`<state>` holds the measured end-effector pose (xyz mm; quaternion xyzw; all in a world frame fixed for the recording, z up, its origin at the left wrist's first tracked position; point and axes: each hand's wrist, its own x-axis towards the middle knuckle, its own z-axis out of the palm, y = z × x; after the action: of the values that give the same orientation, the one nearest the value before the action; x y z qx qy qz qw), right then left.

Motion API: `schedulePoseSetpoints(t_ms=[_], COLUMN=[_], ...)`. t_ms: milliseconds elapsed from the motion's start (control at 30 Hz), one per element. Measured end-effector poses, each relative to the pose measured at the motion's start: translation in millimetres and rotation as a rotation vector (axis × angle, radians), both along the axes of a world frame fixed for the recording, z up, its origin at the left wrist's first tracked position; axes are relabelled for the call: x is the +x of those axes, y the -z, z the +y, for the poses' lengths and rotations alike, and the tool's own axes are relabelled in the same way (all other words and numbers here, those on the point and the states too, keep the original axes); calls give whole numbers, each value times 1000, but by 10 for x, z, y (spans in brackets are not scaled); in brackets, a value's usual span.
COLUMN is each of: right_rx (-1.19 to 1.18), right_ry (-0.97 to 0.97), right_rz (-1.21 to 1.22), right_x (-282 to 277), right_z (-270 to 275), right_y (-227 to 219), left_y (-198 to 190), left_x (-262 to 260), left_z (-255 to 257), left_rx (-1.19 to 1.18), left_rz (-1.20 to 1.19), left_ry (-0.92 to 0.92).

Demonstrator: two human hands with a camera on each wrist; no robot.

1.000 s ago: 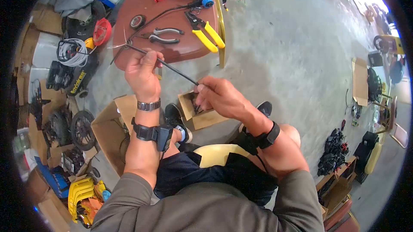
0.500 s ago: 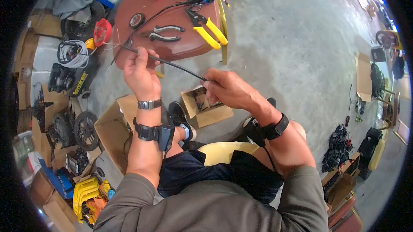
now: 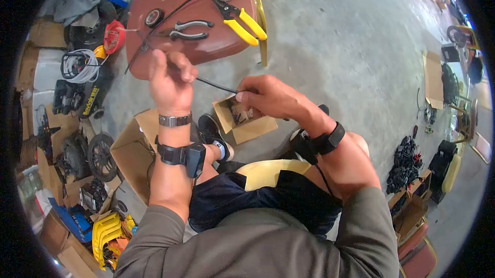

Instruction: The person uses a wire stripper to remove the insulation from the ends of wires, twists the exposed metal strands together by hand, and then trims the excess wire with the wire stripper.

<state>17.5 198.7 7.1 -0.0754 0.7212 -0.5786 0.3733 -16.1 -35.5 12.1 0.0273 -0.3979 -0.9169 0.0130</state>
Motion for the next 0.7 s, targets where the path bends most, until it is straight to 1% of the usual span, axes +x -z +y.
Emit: schedulePoseSetpoints(t_ms=[100,200,233,333,433,533,633,700], right_rx=[18,81,104,109,148,144,92,-53], right_ry=[-34,-62,-64,-81,-168,-128,-84,-9], right_rz=[79,196,238,242,278,199,9,-66], right_x=[-69,-88,-89,-111,-143,-138,-163,-173], right_z=[129,157,158,183,236,276,325,377], right_y=[91,34,-6,-48,-93,-3,-9,28], left_y=[-84,-81,-100,-141,-110,-92,-101,-92], left_x=[-21,-15,-11,8,21,7,-20,-32], left_z=[-83,-171,-167,-145,-122,-121,-161,-200], left_rx=[2,-35,-67,-136,-225,-225,-198,-178], left_rz=[-27,10,0,-11,3,-31,-10,5], left_ry=[-180,-165,-189,-217,-175,-172,-194,-196])
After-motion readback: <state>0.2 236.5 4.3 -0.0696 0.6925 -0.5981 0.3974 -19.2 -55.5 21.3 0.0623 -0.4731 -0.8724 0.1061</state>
